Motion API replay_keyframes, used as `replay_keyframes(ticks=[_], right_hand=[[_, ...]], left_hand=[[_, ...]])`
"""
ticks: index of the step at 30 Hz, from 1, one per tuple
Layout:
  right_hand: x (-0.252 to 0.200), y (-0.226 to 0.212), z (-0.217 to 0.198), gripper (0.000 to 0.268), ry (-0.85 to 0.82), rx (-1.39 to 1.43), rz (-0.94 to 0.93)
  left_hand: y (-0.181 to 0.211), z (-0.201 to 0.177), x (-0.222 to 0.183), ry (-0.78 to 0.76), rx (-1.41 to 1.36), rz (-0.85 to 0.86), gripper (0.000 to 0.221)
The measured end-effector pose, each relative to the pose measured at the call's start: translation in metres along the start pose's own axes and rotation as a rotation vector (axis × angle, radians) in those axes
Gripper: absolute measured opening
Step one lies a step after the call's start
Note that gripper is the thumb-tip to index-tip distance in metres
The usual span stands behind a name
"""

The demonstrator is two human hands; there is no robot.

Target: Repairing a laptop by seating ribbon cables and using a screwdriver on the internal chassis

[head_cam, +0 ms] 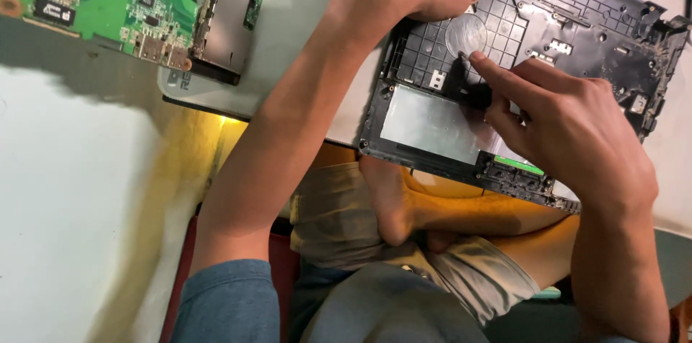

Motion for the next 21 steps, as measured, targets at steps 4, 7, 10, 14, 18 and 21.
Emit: replay_keyframes(ticks=[4,7,10,14,18,21], right_hand=[[0.0,-0.009,-0.011,0.058,0.022,0.08,0.056],[-0.008,-0.008,-0.002,0.062,0.046,0.023,0.064],[0.004,-0.01,0.0,0.059,0.006,0.035,0.057],[0.014,-0.011,-0.001,0.062,0.011,-0.019,0.058],[0.012,-0.012,-0.004,0.063,-0.051,-0.002,0.082],[0.021,-0.013,-0.004,0.06,-0.043,-0.007,0.076]], left_hand=[[0.01,-0.008,-0.001,-0.012,-0.079,0.08,0.051],[0.01,-0.009,-0.003,-0.05,-0.11,0.03,0.058],[0.01,-0.007,-0.001,-0.034,-0.104,0.05,0.057],[0.008,-0.005,-0.003,-0.044,-0.105,0.015,0.06],[0.01,-0.009,0.004,0.002,-0.09,0.088,0.054],[0.011,-0.007,-0.004,-0.047,-0.093,0.041,0.052]])
Point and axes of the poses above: each hand's wrist, its own x-axis towards the middle knuckle, its own z-axis out of the palm, y = z × x, the point moved 9 cm from there along x, towards the middle knuckle, and after that the axes turned 2 degrees about x, right-handed, at the moved point
